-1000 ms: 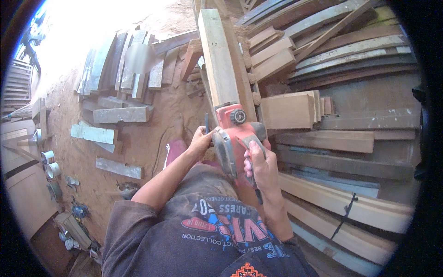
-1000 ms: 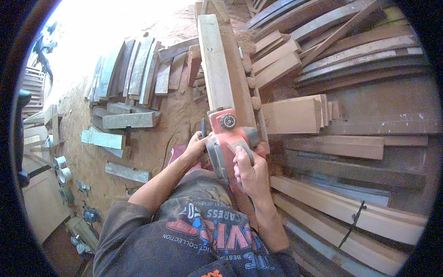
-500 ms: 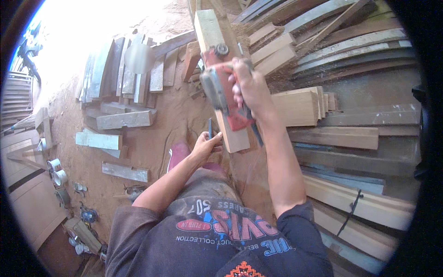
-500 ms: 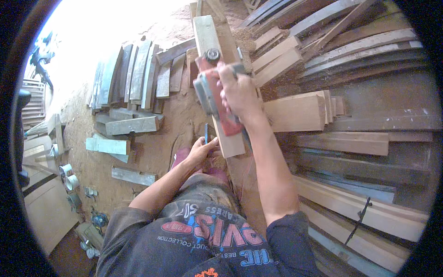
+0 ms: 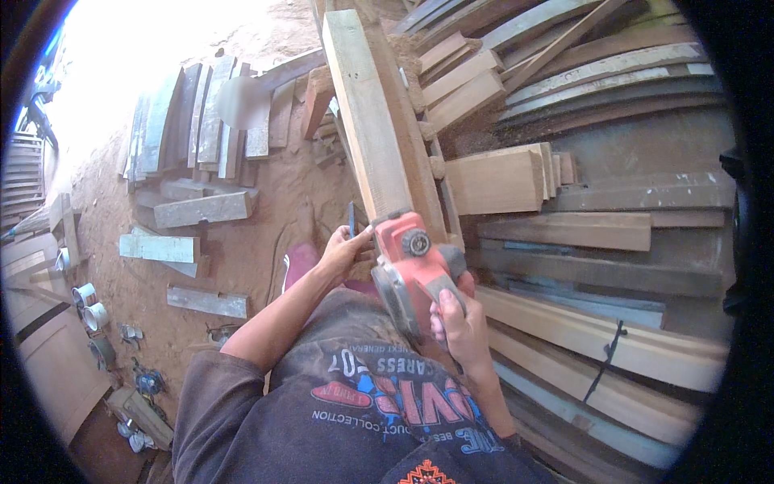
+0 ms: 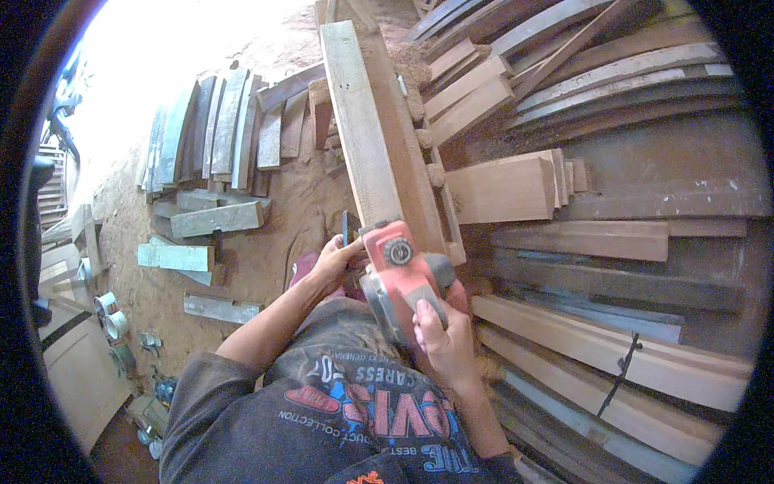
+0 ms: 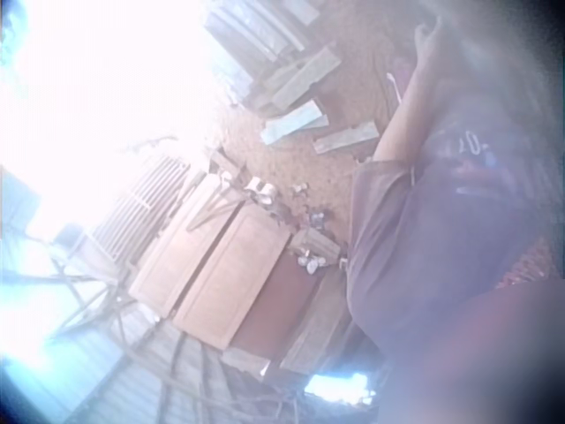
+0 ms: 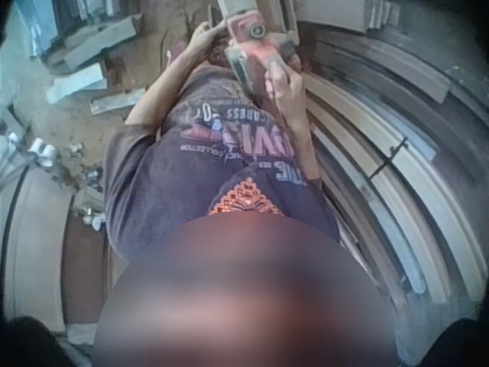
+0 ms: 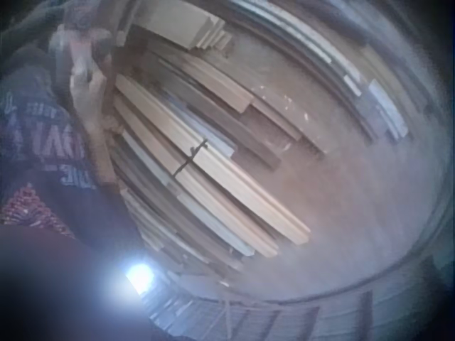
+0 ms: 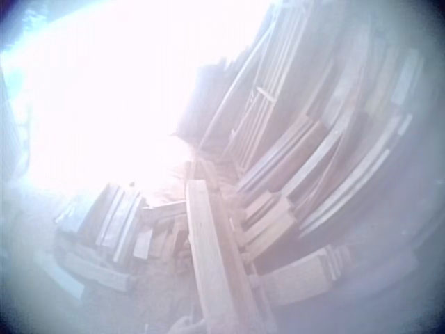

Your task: The person uses a circular saw to cut a long wooden plank into smaller pieces. They then use a sander to smooth the edges of the cut pieces.

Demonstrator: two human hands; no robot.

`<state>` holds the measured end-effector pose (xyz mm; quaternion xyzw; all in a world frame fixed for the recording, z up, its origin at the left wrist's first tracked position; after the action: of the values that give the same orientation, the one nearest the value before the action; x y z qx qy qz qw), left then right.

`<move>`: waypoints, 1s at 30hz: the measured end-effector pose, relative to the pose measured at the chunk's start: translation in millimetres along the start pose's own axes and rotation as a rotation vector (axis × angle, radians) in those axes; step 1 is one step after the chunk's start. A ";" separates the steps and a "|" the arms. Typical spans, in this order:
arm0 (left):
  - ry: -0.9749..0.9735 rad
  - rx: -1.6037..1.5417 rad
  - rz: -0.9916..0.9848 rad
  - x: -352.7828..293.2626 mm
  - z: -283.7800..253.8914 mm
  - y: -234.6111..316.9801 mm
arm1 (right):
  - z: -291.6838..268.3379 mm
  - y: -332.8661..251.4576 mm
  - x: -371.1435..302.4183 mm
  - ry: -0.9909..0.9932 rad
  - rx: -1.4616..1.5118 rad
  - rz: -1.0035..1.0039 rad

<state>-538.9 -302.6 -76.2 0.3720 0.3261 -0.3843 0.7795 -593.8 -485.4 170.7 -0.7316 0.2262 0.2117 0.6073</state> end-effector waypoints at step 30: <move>-0.040 0.177 -0.018 3.8 -13.9 13.4 | 74.3 -173.8 188.2 -0.094 0.068 -0.519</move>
<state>-528.8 -286.7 -81.9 0.4290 0.2784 -0.4258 0.7464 -342.1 -398.4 185.6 -0.7337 0.0093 0.0749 0.6753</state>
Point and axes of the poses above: each hand's wrist, its own x-axis towards the middle knuckle, its own z-axis out of the palm, y = z × x, the point moved 10 cm from there along x, towards the middle knuckle, and after that the axes turned 6 degrees about -z, right-handed, at the moved point
